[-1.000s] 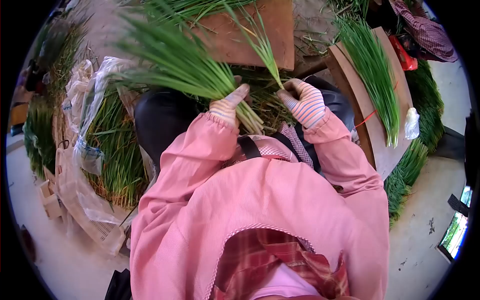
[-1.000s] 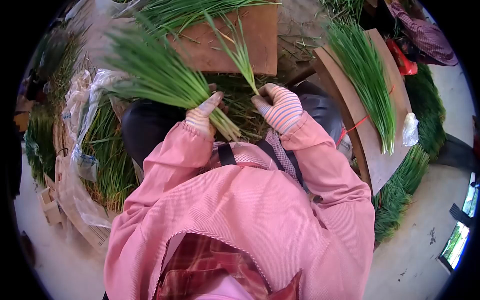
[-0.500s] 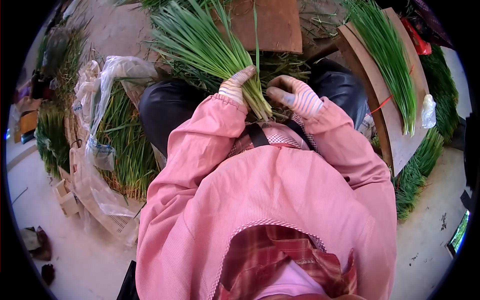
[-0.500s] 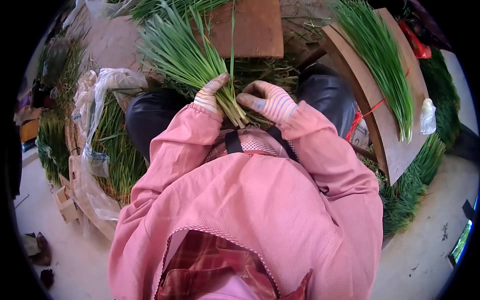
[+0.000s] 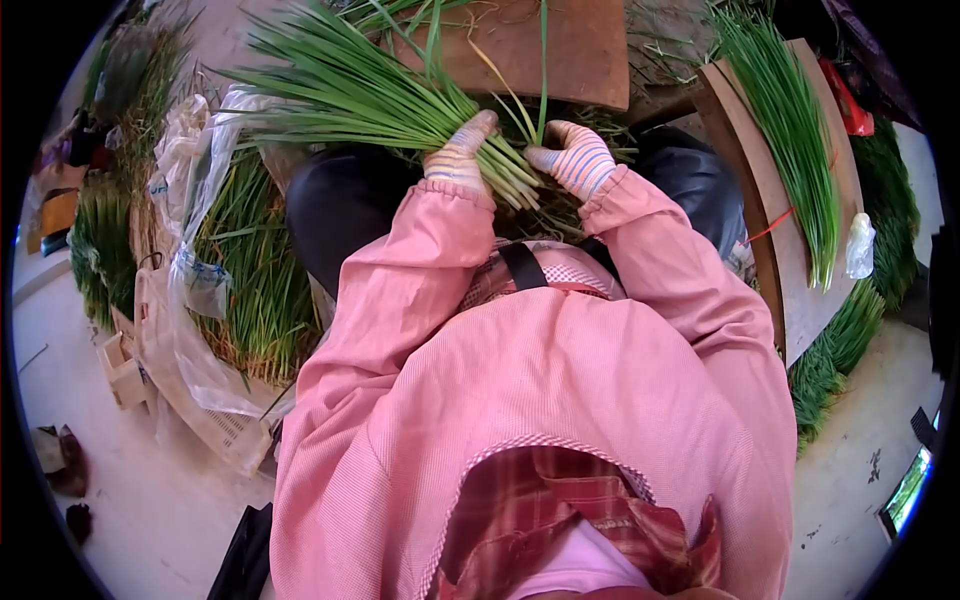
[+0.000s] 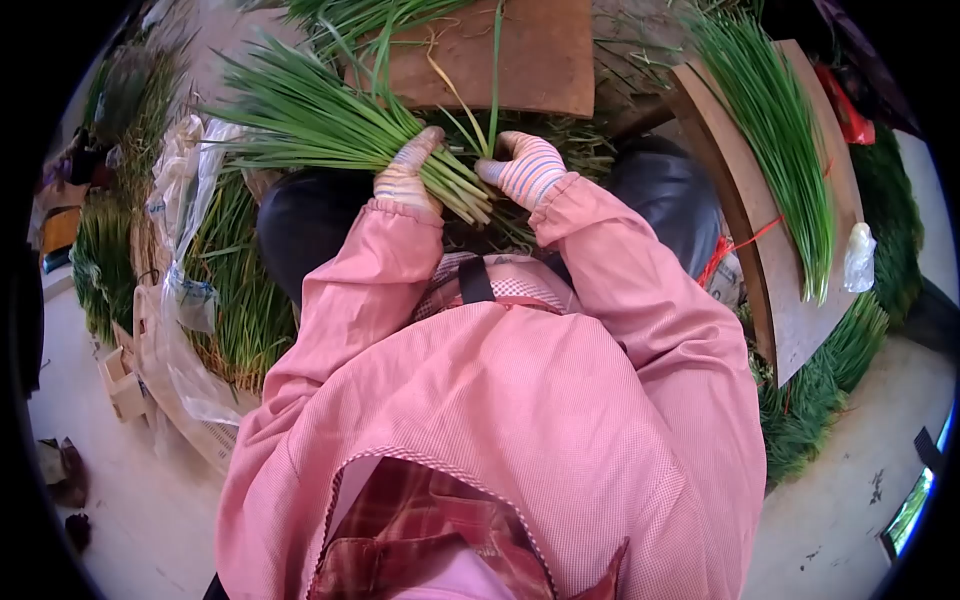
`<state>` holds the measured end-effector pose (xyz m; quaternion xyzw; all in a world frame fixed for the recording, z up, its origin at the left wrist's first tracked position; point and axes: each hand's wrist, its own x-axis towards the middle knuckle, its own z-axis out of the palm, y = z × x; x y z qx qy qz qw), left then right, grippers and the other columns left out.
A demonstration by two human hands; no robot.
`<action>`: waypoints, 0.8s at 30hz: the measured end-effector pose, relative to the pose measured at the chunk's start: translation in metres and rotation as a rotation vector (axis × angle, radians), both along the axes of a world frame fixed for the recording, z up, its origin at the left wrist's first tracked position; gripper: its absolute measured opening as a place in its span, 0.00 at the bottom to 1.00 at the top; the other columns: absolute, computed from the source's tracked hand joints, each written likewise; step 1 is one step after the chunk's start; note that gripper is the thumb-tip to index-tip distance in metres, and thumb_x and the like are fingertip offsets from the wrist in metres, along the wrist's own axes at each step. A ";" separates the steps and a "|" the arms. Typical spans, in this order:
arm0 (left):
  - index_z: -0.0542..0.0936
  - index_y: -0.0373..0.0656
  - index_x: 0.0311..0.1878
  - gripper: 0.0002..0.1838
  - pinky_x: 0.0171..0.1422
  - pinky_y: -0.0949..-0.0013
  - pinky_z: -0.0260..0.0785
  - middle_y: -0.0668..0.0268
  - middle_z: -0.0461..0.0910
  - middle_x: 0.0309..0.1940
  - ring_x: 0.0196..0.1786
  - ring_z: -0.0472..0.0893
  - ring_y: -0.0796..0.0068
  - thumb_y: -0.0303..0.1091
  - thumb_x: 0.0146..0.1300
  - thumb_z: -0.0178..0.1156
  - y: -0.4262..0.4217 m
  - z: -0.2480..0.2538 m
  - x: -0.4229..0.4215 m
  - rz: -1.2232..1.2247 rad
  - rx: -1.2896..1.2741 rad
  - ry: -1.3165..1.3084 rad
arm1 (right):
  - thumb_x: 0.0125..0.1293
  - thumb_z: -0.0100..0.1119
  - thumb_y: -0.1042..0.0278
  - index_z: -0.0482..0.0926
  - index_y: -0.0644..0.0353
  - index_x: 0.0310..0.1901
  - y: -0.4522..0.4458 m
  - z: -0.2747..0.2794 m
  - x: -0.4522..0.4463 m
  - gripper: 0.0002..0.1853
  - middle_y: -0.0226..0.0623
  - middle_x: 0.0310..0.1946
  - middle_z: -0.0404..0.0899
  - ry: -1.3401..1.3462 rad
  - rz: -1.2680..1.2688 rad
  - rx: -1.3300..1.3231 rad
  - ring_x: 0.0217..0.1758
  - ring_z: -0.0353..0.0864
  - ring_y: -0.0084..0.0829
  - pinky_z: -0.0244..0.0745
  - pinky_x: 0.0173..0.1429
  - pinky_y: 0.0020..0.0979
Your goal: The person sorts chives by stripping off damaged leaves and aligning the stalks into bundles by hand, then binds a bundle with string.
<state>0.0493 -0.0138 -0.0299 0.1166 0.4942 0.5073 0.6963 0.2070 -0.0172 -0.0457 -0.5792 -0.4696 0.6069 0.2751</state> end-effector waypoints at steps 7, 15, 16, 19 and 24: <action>0.74 0.41 0.37 0.14 0.33 0.63 0.70 0.63 0.76 0.28 0.29 0.74 0.68 0.29 0.46 0.63 0.049 -0.005 -0.027 0.307 0.119 0.175 | 0.46 0.58 0.50 0.76 0.63 0.38 0.003 -0.009 0.050 0.24 0.46 0.30 0.77 -0.944 0.586 0.029 0.33 0.76 0.38 0.69 0.41 0.32; 0.73 0.41 0.33 0.09 0.30 0.64 0.70 0.62 0.75 0.25 0.27 0.74 0.66 0.26 0.48 0.61 0.030 0.005 0.005 0.118 -0.176 -0.019 | 0.51 0.59 0.66 0.72 0.63 0.30 -0.020 0.073 0.000 0.10 0.40 0.20 0.73 -0.487 0.432 0.503 0.23 0.71 0.33 0.67 0.30 0.29; 0.73 0.41 0.33 0.08 0.30 0.65 0.70 0.62 0.75 0.24 0.27 0.74 0.66 0.26 0.48 0.60 0.028 0.013 0.009 0.107 -0.194 -0.036 | 0.51 0.59 0.66 0.72 0.63 0.30 -0.021 0.068 0.001 0.10 0.40 0.20 0.73 -0.488 0.431 0.501 0.23 0.71 0.33 0.67 0.30 0.29; 0.73 0.40 0.32 0.08 0.32 0.65 0.70 0.62 0.75 0.24 0.27 0.75 0.67 0.27 0.48 0.60 0.024 0.014 0.013 0.141 -0.196 -0.084 | 0.52 0.58 0.68 0.72 0.63 0.31 -0.021 0.053 0.001 0.09 0.42 0.21 0.73 -0.497 0.394 0.516 0.24 0.73 0.37 0.68 0.31 0.30; 0.73 0.41 0.32 0.08 0.33 0.64 0.71 0.64 0.75 0.26 0.28 0.75 0.67 0.25 0.48 0.61 0.030 0.025 -0.001 0.177 -0.091 -0.175 | 0.51 0.56 0.70 0.71 0.61 0.31 -0.022 0.059 0.004 0.07 0.43 0.21 0.73 -0.453 0.413 0.534 0.26 0.73 0.42 0.68 0.31 0.32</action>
